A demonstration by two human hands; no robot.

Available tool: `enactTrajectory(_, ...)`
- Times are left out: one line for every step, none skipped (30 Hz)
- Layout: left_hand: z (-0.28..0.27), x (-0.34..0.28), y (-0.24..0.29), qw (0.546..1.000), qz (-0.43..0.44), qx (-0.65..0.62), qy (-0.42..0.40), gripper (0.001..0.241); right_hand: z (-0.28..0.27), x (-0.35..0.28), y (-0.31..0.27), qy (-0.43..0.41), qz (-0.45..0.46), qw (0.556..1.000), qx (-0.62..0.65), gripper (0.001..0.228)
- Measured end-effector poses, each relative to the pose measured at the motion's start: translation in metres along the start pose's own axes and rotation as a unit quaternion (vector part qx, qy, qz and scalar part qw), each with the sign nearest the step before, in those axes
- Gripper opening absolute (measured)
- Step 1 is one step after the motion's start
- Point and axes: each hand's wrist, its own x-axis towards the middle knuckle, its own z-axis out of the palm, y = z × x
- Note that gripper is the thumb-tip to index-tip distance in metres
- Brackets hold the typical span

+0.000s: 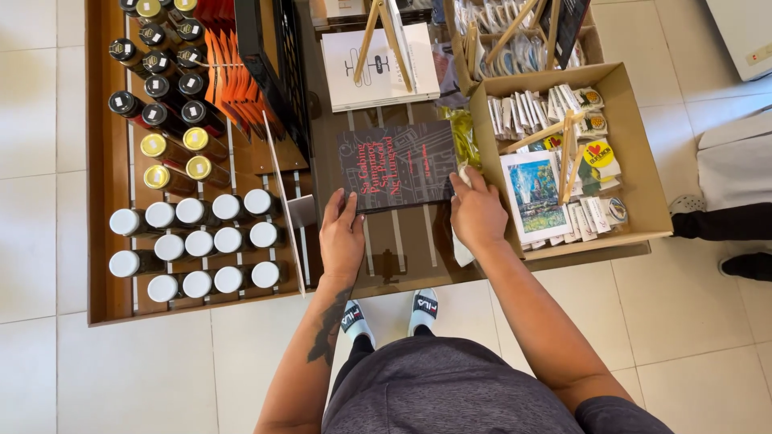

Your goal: Wiping down retail items including books, postcards, and small wooden easels using a cloth.

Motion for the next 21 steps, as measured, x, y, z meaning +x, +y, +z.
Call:
enactTrajectory(0.0,0.0,0.0,1.0,-0.001,0.001,0.0,0.042,-0.004,0.0,-0.003,-0.001,0.0,1.0,0.0,0.045)
enactTrajectory(0.0,-0.001,0.0,1.0,-0.004,-0.005,0.001,0.041,-0.008,0.0,-0.006,-0.017,0.002,1.0,-0.002,0.044)
enactTrajectory(0.001,0.0,-0.001,1.0,-0.008,-0.011,0.003,0.039,-0.012,0.001,-0.009,-0.033,0.003,0.999,-0.004,0.043)
enactTrajectory(0.001,0.0,-0.002,1.0,-0.008,-0.011,0.005,0.039,-0.012,0.001,-0.01,-0.032,0.0,0.999,-0.004,0.043)
enactTrajectory(0.001,0.0,-0.002,1.0,0.001,-0.004,0.01,0.04,-0.013,0.001,-0.01,-0.031,-0.003,0.999,-0.008,0.045)
enactTrajectory(0.001,0.0,-0.003,1.0,0.009,0.002,0.015,0.04,-0.014,0.001,-0.011,-0.029,-0.006,0.999,-0.011,0.047)
enactTrajectory(-0.002,0.002,0.0,1.0,0.009,0.002,0.016,0.04,-0.012,0.003,-0.01,-0.029,-0.007,0.999,-0.012,0.047)
enactTrajectory(-0.005,0.004,0.002,1.0,-0.011,-0.018,0.005,0.04,-0.01,0.005,-0.01,-0.021,0.0,1.0,-0.013,0.048)
enactTrajectory(-0.007,0.005,0.005,0.999,-0.031,-0.037,-0.007,0.039,-0.007,0.006,-0.009,-0.013,0.007,1.0,-0.014,0.05)
enactTrajectory(-0.008,0.008,0.007,0.999,-0.03,-0.038,-0.006,0.039,-0.006,0.008,-0.009,-0.013,0.007,1.0,-0.014,0.05)
enactTrajectory(-0.01,0.009,0.009,0.999,-0.022,-0.044,-0.003,0.038,-0.006,0.009,-0.009,-0.018,0.012,1.0,-0.015,0.05)
enactTrajectory(-0.011,0.011,0.011,0.999,-0.013,-0.051,0.0,0.037,-0.005,0.01,-0.008,-0.023,0.017,0.999,-0.017,0.051)
enactTrajectory(-0.009,0.011,0.008,0.999,-0.013,-0.051,0.001,0.037,-0.004,0.011,-0.007,-0.023,0.016,0.999,-0.017,0.051)
enactTrajectory(-0.008,0.012,0.005,0.999,-0.015,-0.037,0.003,0.031,-0.003,0.013,-0.007,-0.031,0.024,0.999,-0.019,0.05)
enactTrajectory(-0.007,0.012,0.001,1.0,-0.018,-0.023,0.004,0.026,-0.002,0.014,-0.006,-0.039,0.031,0.999,-0.021,0.05)
enactTrajectory(-0.009,0.013,0.002,1.0,-0.018,-0.022,0.005,0.026,-0.001,0.015,-0.006,-0.039,0.031,0.999,-0.021,0.05)
enactTrajectory(-0.01,0.014,0.003,0.999,-0.026,-0.032,-0.007,0.026,-0.001,0.016,-0.005,-0.043,0.031,0.998,-0.019,0.049)
enactTrajectory(-0.012,0.015,0.004,0.998,-0.033,-0.042,-0.019,0.026,0.0,0.016,-0.004,-0.047,0.031,0.998,-0.018,0.049)
enactTrajectory(-0.012,0.014,0.005,0.998,-0.032,-0.042,-0.019,0.026,-0.001,0.016,-0.004,-0.046,0.031,0.998,-0.017,0.049)
enactTrajectory(-0.013,0.014,0.007,0.999,-0.018,-0.044,-0.014,0.028,-0.003,0.017,-0.004,-0.049,0.031,0.998,-0.017,0.049)
enactTrajectory(-0.014,0.012,0.008,0.999,-0.004,-0.047,-0.009,0.031,-0.004,0.017,-0.005,-0.052,0.031,0.998,-0.016,0.049)
